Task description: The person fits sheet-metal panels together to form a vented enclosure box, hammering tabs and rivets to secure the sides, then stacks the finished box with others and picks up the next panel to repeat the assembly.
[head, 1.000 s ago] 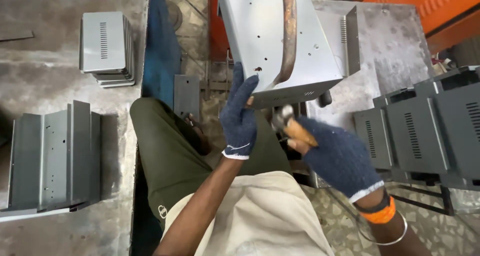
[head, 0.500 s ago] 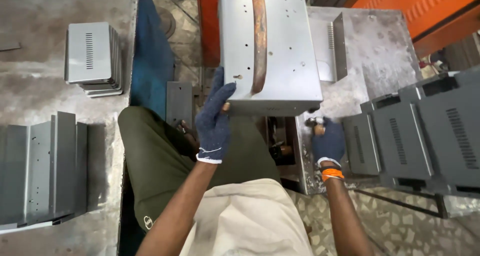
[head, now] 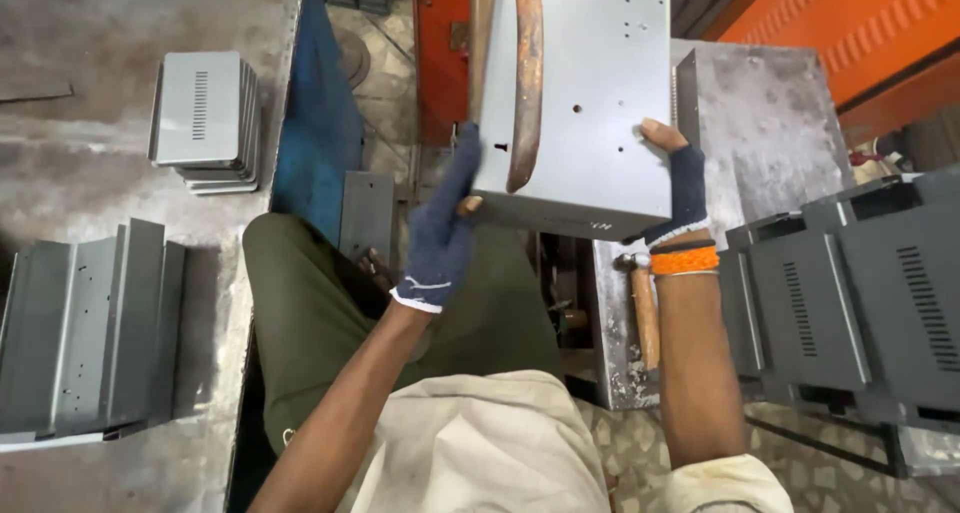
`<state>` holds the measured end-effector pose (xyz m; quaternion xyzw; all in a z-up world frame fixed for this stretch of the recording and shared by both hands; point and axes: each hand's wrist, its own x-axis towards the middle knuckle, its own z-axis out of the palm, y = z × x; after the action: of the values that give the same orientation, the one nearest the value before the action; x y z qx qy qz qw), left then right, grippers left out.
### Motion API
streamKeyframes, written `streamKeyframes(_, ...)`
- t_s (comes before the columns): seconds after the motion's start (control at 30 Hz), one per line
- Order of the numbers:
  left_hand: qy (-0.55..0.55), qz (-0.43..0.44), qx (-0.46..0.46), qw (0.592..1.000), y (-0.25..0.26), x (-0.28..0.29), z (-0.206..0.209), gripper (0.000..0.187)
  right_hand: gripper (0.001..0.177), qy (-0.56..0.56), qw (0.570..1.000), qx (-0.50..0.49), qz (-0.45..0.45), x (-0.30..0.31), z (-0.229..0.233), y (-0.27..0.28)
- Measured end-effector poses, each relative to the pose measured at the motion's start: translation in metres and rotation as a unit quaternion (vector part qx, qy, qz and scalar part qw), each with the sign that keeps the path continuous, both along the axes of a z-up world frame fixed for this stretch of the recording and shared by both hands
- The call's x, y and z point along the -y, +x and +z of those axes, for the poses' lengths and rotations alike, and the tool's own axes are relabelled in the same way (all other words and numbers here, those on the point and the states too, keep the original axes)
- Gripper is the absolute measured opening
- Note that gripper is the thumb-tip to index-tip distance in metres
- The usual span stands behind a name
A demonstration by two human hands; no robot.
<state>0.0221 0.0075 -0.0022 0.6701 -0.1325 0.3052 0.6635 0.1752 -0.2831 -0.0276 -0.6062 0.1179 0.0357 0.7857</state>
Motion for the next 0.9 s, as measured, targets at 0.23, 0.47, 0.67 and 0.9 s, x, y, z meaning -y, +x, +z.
streamKeyframes(0.23, -0.004, -0.004, -0.009, 1.0, 0.0, 0.014, 0.002, 0.04, 0.042, 0.014, 1.0, -0.002, -0.016, 0.01, 0.003, -0.012)
streamKeyframes(0.47, -0.012, 0.013, 0.002, 1.0, 0.004, 0.015, -0.003, 0.042, 0.043, 0.085, 0.996, -0.039, 0.009, 0.02, -0.006, 0.008)
streamKeyframes(0.67, 0.007, 0.042, -0.026, 0.999, -0.006, 0.015, -0.004, 0.042, 0.04, 0.054, 0.996, -0.066, 0.001, 0.018, -0.011, 0.007)
streamKeyframes(0.9, -0.031, 0.041, -0.095, 0.994, -0.005, 0.001, -0.014, 0.041, 0.038, -0.039, 0.977, -0.029, 0.208, 0.071, -0.052, 0.053)
